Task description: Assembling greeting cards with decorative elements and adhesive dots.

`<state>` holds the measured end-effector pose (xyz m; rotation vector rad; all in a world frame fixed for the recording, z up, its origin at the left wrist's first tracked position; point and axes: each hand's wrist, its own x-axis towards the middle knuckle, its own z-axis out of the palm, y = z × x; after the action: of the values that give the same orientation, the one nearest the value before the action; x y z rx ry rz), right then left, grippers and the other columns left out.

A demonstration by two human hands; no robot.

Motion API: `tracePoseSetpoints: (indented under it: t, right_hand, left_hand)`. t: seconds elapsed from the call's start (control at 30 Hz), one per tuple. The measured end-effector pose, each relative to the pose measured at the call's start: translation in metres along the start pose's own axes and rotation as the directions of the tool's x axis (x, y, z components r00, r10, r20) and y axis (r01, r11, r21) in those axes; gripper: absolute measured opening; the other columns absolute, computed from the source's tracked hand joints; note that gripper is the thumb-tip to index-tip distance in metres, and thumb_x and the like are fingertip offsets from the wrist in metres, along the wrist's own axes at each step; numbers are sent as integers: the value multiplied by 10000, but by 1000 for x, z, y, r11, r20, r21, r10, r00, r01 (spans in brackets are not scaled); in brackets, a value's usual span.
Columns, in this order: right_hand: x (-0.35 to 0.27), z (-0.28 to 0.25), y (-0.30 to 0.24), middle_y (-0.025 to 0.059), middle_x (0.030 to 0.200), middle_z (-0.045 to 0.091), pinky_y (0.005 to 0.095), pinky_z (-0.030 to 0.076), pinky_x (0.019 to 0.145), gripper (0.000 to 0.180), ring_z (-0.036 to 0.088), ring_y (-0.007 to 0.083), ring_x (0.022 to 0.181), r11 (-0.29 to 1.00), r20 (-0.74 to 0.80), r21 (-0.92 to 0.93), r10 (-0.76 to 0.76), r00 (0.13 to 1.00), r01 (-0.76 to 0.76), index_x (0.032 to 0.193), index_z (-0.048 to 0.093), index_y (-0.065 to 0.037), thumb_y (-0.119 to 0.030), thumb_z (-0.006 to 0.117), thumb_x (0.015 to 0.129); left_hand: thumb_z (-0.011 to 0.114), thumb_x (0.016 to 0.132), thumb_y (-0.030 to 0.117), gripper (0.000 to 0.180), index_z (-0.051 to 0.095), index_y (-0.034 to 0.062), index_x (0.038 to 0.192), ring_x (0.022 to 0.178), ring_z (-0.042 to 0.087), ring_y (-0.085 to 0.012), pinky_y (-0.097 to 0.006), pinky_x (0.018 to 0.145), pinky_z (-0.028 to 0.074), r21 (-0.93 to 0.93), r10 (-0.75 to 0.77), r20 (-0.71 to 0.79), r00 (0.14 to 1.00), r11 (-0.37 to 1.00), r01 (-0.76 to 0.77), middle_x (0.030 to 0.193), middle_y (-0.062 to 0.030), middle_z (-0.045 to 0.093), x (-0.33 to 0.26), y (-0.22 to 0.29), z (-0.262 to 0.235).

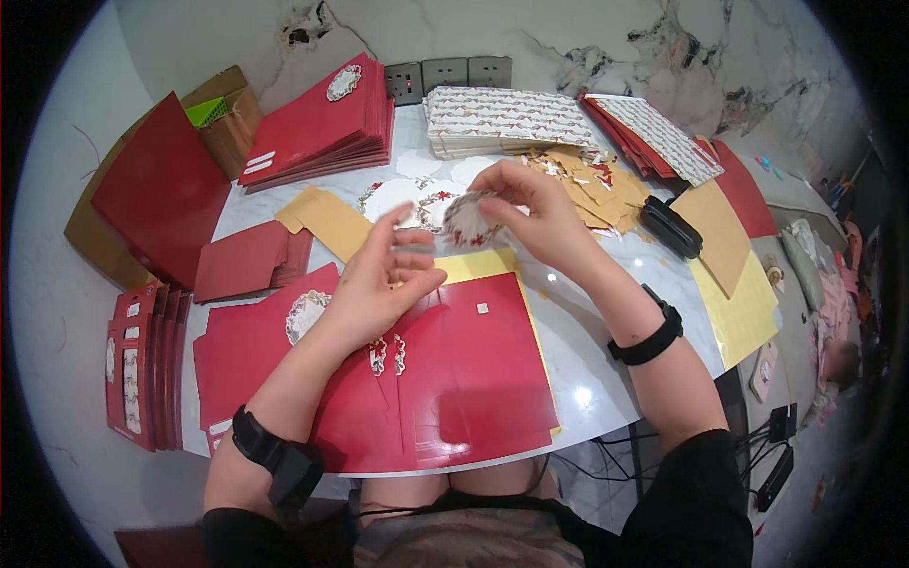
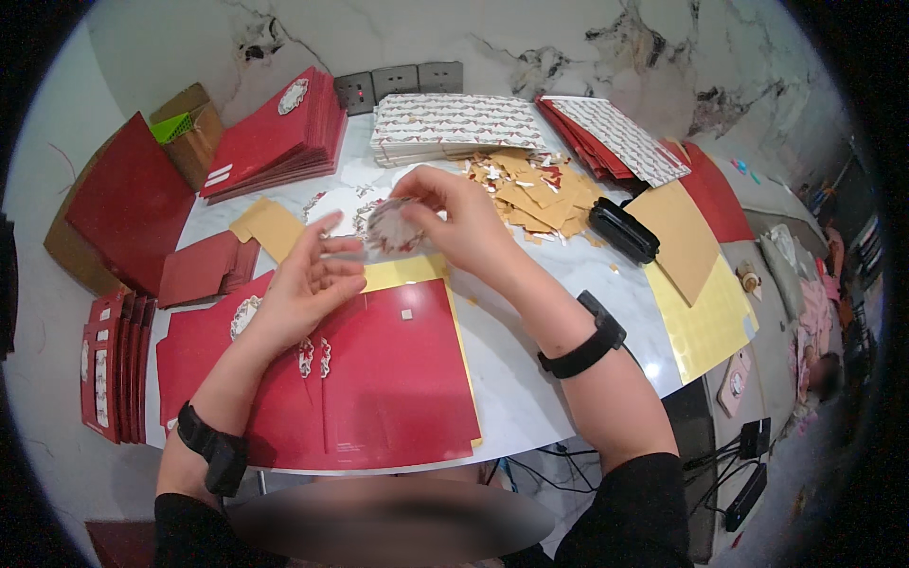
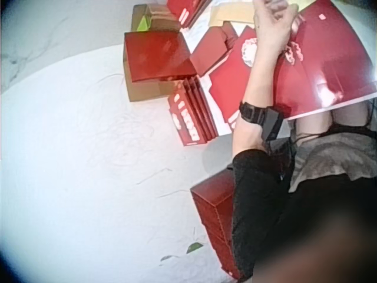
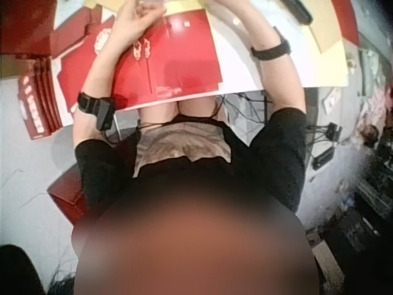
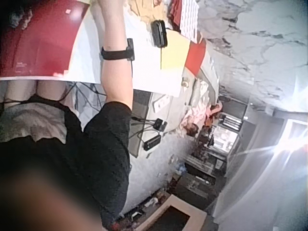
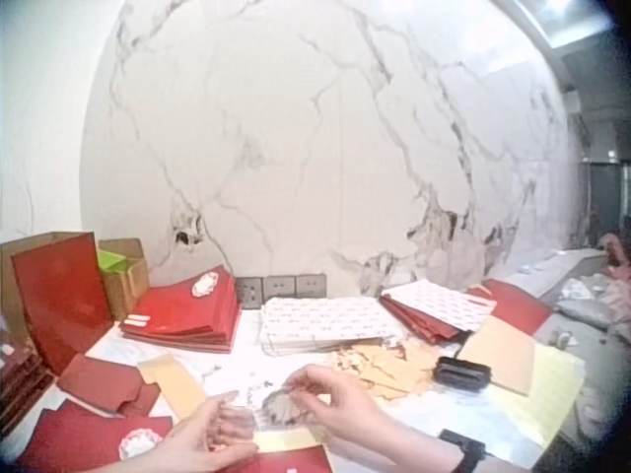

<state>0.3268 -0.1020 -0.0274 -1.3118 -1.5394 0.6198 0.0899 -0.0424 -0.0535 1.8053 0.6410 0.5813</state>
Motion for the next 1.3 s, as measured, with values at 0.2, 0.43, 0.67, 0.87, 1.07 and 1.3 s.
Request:
tracePoseSetpoints:
  t: [0.2, 0.43, 0.67, 0.87, 1.07, 1.3]
  right_hand:
    - [-18, 25, -27, 67, 897, 695, 317, 539, 788, 219, 681, 163, 830, 968, -19, 34, -249, 968, 250, 999, 655, -12, -33, 767, 812]
    - [-24, 33, -30, 92, 905, 622, 382, 486, 707, 284, 636, 270, 800, 765, -144, -493, -540, 829, 413, 989, 685, -66, -96, 815, 739]
    - [-33, 34, -32, 90, 871, 623, 382, 504, 677, 206, 641, 284, 806, 858, -207, -419, -410, 888, 299, 948, 703, -67, -111, 794, 768]
    - [-31, 36, -35, 80, 801, 613, 358, 486, 620, 175, 632, 249, 732, 682, -109, -602, -585, 804, 414, 833, 691, -58, -40, 827, 726]
    - [-28, 33, -38, 81, 828, 583, 387, 496, 662, 217, 622, 288, 781, 698, -156, -599, -583, 797, 393, 834, 616, -71, -101, 802, 727]
    - [-31, 22, -27, 46, 829, 715, 218, 528, 635, 144, 651, 61, 700, 968, -42, 197, 169, 985, -158, 966, 694, 23, -104, 735, 912]
  left_hand:
    - [769, 843, -33, 877, 272, 74, 1559, 884, 646, -114, -246, 792, 545, -373, 94, -133, 987, 918, -137, 1017, -81, 638, -3, 16, -2]
    - [767, 825, -65, 862, 305, 72, 1539, 783, 633, -70, -216, 715, 537, -231, 114, -195, 974, 960, -159, 878, -18, 611, -5, 20, -1]
    - [772, 805, -77, 851, 328, 82, 1513, 754, 649, -73, -215, 691, 551, -211, 141, -230, 963, 959, -191, 885, -12, 602, -4, 18, 0]
    - [761, 815, -83, 829, 338, 96, 1505, 730, 647, -73, -224, 681, 566, -287, 55, -76, 996, 955, -75, 886, -9, 583, -8, 22, 4]
    - [745, 841, -82, 800, 332, 85, 1507, 723, 652, -69, -229, 682, 583, -359, -20, -91, 996, 933, -14, 891, -8, 575, -7, 24, 0]
    - [701, 892, -73, 738, 326, 75, 1510, 750, 672, -90, -231, 691, 592, -361, 71, -159, 985, 924, -125, 880, -13, 582, -7, 21, 0]
